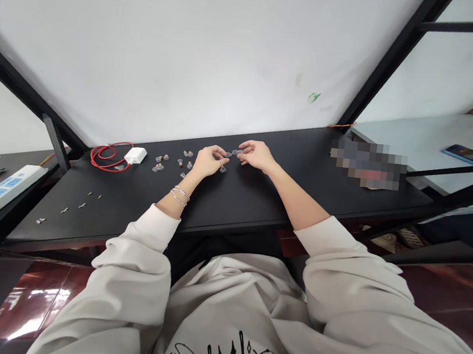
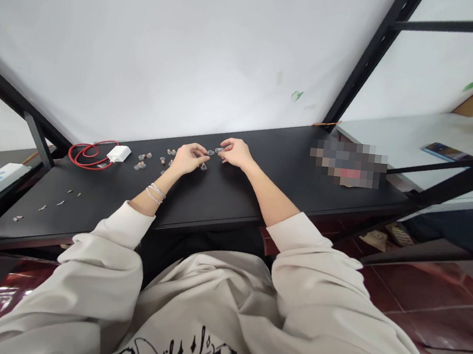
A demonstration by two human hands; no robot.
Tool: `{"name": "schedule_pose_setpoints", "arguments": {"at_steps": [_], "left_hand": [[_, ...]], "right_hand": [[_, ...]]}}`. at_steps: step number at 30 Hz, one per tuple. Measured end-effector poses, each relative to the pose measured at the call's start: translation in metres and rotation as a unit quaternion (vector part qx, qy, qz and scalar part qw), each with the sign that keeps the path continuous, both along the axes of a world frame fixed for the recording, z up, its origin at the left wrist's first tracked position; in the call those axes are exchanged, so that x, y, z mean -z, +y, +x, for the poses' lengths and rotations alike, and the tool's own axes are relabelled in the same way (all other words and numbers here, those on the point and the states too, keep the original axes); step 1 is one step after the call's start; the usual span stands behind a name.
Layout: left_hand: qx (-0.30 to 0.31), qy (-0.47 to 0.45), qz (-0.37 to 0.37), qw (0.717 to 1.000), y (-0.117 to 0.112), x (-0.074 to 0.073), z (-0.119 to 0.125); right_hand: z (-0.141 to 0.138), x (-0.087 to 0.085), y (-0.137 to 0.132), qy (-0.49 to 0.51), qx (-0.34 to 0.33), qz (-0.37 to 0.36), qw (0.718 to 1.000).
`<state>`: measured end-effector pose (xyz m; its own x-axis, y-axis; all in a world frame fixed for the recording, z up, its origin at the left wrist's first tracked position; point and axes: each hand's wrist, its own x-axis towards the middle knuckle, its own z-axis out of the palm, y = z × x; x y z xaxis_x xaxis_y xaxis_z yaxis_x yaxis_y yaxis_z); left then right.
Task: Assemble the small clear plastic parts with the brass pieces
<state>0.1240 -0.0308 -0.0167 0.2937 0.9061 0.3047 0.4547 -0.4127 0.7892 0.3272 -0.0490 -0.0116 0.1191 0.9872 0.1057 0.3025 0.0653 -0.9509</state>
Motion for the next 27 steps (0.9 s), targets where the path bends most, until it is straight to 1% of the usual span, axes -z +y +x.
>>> {"name": "schedule_pose_setpoints", "arguments": {"at_steps": [4,9,12,14,16,18,20,22,25,27], "left_hand": [[-0.005,0.02,0.009,1.0,-0.002,-0.002,0.0],[-0.017,0.096,0.031,0.995,-0.007,-0.009,-0.001],[-0.003,0.127,0.042,0.991,-0.012,-0.015,-0.003],[0.016,0.142,0.036,0.989,-0.014,-0.018,-0.004],[0.032,0.158,0.019,0.987,-0.016,-0.02,-0.004],[0.043,0.165,0.003,0.985,-0.016,-0.021,-0.004],[0.054,0.157,-0.002,0.986,-0.017,-0.021,-0.003],[0.064,0.145,0.001,0.987,-0.017,-0.02,-0.002],[0.06,0.13,0.01,0.99,-0.018,-0.019,-0.001],[0.049,0.11,0.017,0.993,-0.017,-0.018,0.0]], "right_hand": [[0.003,0.002,0.003,-0.005,0.007,-0.001,1.0],[0.003,-0.005,-0.001,-0.029,0.037,-0.002,0.999],[0.005,-0.01,-0.004,-0.046,0.066,-0.004,0.997],[0.006,-0.012,-0.005,-0.05,0.077,-0.008,0.996],[0.006,-0.012,-0.006,-0.055,0.071,-0.019,0.996],[0.004,-0.011,-0.006,-0.058,0.046,-0.033,0.997],[0.002,-0.01,-0.007,-0.057,0.015,-0.044,0.997],[0.001,-0.009,-0.007,-0.055,-0.002,-0.045,0.997],[0.001,-0.008,-0.007,-0.064,-0.001,-0.029,0.998],[0.001,-0.008,-0.007,-0.066,-0.016,-0.016,0.998]]}}
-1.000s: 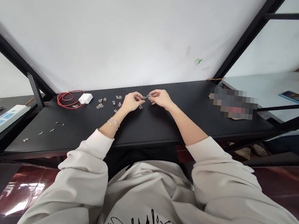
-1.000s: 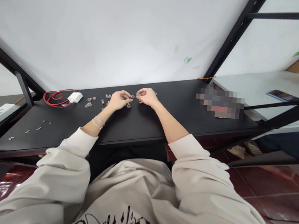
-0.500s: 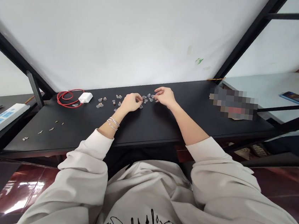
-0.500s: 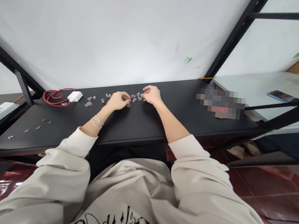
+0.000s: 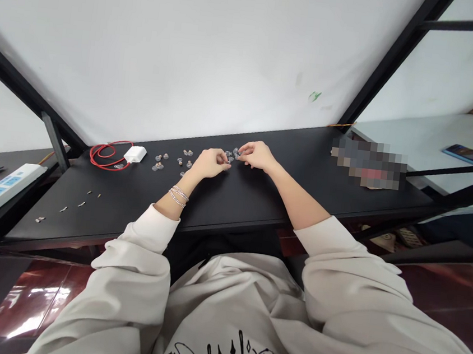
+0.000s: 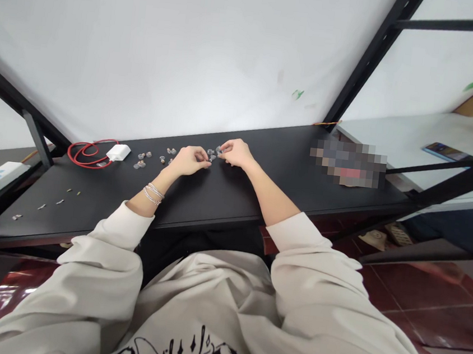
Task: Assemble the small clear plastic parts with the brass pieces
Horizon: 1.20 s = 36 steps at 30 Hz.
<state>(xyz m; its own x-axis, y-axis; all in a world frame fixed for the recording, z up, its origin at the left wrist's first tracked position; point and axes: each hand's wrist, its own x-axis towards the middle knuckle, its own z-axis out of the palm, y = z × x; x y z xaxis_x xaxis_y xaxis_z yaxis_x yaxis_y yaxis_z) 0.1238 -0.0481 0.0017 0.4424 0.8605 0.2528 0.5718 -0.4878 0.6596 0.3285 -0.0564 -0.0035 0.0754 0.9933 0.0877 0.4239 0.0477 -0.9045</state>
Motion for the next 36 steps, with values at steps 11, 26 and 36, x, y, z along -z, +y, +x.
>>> {"name": "schedule_pose_setpoints", "arguments": {"at_steps": [11,26,36], "left_hand": [[-0.037,-0.156,-0.044,0.986,0.005,0.007,0.002],[-0.036,-0.143,-0.031,0.989,0.011,0.012,0.002],[-0.051,-0.096,0.002,0.994,0.005,0.007,0.004]], "right_hand": [[-0.015,-0.004,-0.015,0.109,-0.191,-0.034,0.975],[-0.015,-0.001,-0.01,0.1,-0.129,0.001,0.987],[-0.018,0.003,-0.008,0.054,-0.153,0.024,0.986]]}}
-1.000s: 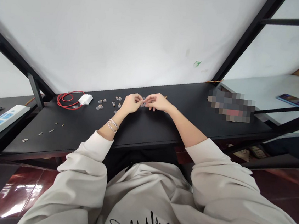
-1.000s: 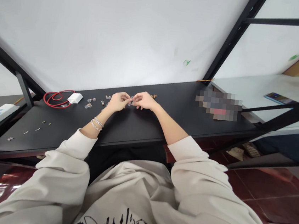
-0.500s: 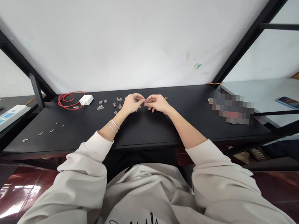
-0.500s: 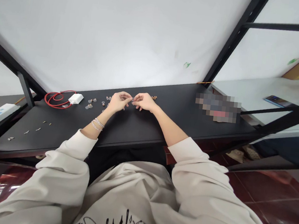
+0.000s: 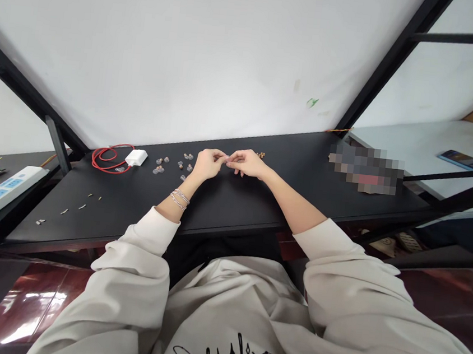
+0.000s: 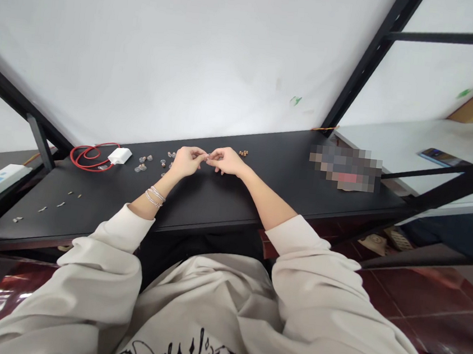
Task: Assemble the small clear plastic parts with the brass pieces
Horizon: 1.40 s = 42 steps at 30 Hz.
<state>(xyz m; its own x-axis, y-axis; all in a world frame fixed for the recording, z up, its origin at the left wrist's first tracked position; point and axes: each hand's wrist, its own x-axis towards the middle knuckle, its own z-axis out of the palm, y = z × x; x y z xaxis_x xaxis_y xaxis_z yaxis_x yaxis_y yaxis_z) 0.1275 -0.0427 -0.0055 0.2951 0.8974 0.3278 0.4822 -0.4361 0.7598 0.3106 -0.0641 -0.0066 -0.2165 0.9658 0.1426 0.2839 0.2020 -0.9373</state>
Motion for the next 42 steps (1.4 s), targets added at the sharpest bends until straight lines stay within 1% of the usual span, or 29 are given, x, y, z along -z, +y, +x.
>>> {"name": "schedule_pose_setpoints", "arguments": {"at_steps": [5,9,18,24,26,29,33,35,39,42], "left_hand": [[-0.013,0.012,-0.016,1.0,-0.002,-0.003,0.002],[-0.018,0.018,-0.011,1.0,-0.003,-0.005,0.002],[-0.017,0.027,-0.004,0.999,-0.001,-0.002,0.003],[-0.016,0.026,0.0,1.0,-0.002,-0.003,0.003],[-0.021,0.015,0.004,1.0,0.001,-0.004,0.001],[-0.049,-0.026,0.006,0.998,0.008,-0.006,-0.006],[-0.072,-0.047,-0.011,0.996,0.012,-0.006,-0.011],[-0.063,-0.038,-0.018,0.997,0.01,-0.004,-0.009],[-0.021,0.001,-0.024,0.999,0.007,0.0,-0.005],[0.003,0.024,-0.036,0.999,0.006,0.004,-0.003]], "right_hand": [[0.0,0.003,0.003,0.0,-0.002,0.001,1.0],[0.001,0.004,0.005,-0.005,-0.005,0.005,1.0],[0.001,0.0,0.001,-0.016,-0.001,-0.001,1.0],[0.0,-0.001,0.001,-0.02,0.005,-0.004,1.0],[0.001,0.0,0.002,-0.037,0.006,-0.012,0.999],[0.002,0.003,0.004,-0.058,0.008,-0.028,0.998],[0.003,0.004,0.005,-0.045,0.008,-0.026,0.999],[0.002,0.003,0.003,-0.036,0.006,-0.019,0.999],[0.002,-0.001,0.0,-0.018,0.011,-0.009,1.0],[0.004,-0.002,0.001,-0.033,0.043,-0.002,0.999]]}}
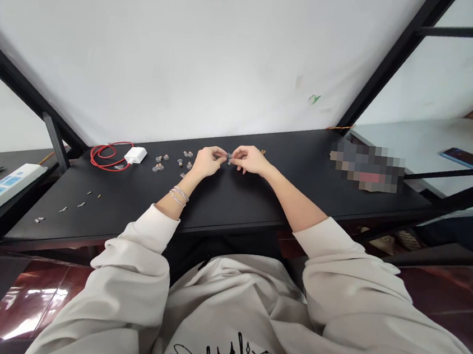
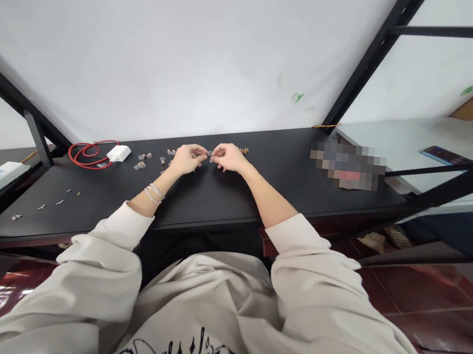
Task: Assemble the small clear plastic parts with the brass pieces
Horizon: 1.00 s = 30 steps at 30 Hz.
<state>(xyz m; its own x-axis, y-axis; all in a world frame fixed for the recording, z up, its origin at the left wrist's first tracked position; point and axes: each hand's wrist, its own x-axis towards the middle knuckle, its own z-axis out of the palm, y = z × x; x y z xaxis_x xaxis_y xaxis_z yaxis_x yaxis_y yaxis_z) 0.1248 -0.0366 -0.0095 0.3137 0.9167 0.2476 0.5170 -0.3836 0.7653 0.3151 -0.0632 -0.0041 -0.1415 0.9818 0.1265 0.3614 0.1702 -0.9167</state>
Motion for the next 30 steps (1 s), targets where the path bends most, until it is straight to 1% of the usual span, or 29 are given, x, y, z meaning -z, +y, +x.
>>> {"name": "schedule_pose_setpoints", "arguments": {"at_steps": [6,9,11,14,18,21,24,27,30], "left_hand": [[0.022,0.011,-0.013,1.0,-0.001,0.002,0.002],[0.028,0.011,-0.006,1.0,-0.003,0.002,0.004],[0.027,0.009,-0.004,1.0,-0.004,0.002,0.008],[0.02,0.003,-0.006,1.0,-0.005,0.005,0.024],[0.023,-0.003,0.015,1.0,-0.004,0.007,0.062],[-0.003,-0.009,0.022,1.0,-0.004,0.008,0.091],[-0.004,0.013,0.033,0.999,-0.005,0.009,0.11],[0.011,0.038,0.04,0.998,-0.004,0.01,0.117],[0.017,0.055,0.052,0.997,0.001,0.012,0.117]], "right_hand": [[0.007,-0.001,0.003,-0.052,0.093,0.022,0.994],[0.009,-0.003,0.004,-0.049,0.145,0.033,0.988],[0.014,-0.006,0.006,-0.029,0.184,0.041,0.982],[0.025,-0.01,0.01,0.02,0.247,0.059,0.967],[0.04,-0.013,0.015,0.07,0.313,0.074,0.944],[0.045,-0.013,0.018,0.079,0.331,0.073,0.937],[0.046,-0.013,0.019,0.082,0.33,0.067,0.938],[0.045,-0.013,0.019,0.088,0.327,0.058,0.939],[0.043,-0.015,0.018,0.1,0.324,0.052,0.939]]}}
